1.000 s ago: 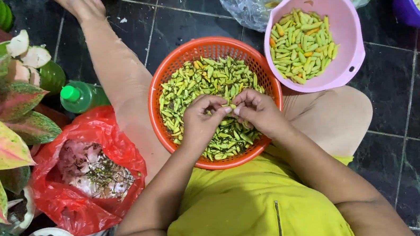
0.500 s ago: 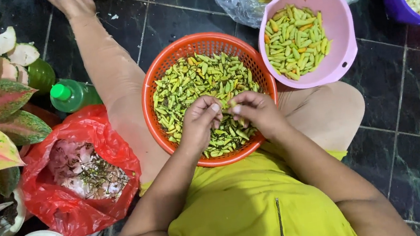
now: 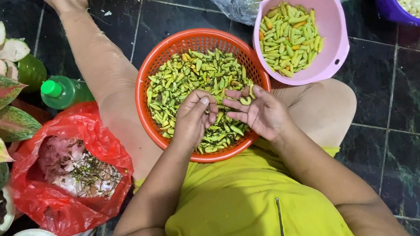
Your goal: Removing stems from green chili peppers and sorting them into a basket while sitting on the floor.
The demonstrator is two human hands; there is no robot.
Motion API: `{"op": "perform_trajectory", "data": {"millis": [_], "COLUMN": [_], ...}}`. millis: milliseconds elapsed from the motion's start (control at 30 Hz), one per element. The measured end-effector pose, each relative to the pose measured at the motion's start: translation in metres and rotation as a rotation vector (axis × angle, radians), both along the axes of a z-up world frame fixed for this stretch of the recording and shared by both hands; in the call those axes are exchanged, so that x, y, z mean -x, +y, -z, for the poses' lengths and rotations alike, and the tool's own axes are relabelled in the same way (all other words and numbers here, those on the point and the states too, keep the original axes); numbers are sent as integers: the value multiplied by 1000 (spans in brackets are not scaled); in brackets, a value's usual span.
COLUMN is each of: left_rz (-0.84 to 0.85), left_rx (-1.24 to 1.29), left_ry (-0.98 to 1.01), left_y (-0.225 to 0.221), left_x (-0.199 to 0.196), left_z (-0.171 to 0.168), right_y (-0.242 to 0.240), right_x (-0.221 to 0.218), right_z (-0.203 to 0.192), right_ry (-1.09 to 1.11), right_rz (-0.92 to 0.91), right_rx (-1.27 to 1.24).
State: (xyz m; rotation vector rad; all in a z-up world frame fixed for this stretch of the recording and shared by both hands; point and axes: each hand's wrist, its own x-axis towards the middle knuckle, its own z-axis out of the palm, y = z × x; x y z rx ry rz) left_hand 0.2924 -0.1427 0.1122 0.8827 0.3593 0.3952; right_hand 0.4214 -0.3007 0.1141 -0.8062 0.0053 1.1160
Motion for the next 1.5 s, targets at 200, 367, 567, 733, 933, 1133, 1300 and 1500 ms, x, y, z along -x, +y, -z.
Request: {"op": "perform_trajectory", "data": {"millis": [200, 367, 567, 733, 933, 1133, 1300, 1500], "left_rz": [2, 62, 29, -79, -124, -75, -169, -778], "left_rx": [-461, -750, -862, -672, -683, -126, 19, -834], "left_ry": [83, 196, 260, 178, 119, 195, 243, 113], "left_y": [-4, -22, -35, -18, -19, -22, 25, 105], "left_x": [-5, -12, -16, -11, -8, -1, 31, 144], "left_z": [-9, -34, -3, -1, 4, 12, -39, -39], "right_y": [-5, -13, -6, -3, 0, 8, 0, -25], "right_x": [13, 18, 18, 13, 26, 28, -13, -107], "right_z": [-6, 20, -3, 13, 23, -4, -76, -49], "right_ry": [-32, -57, -163, -290, -415, -521, -599, -1607], "right_rz": [3, 5, 50, 113, 77, 58, 329, 78], "right_rx": [14, 93, 110, 223, 273, 313, 500, 938]}}
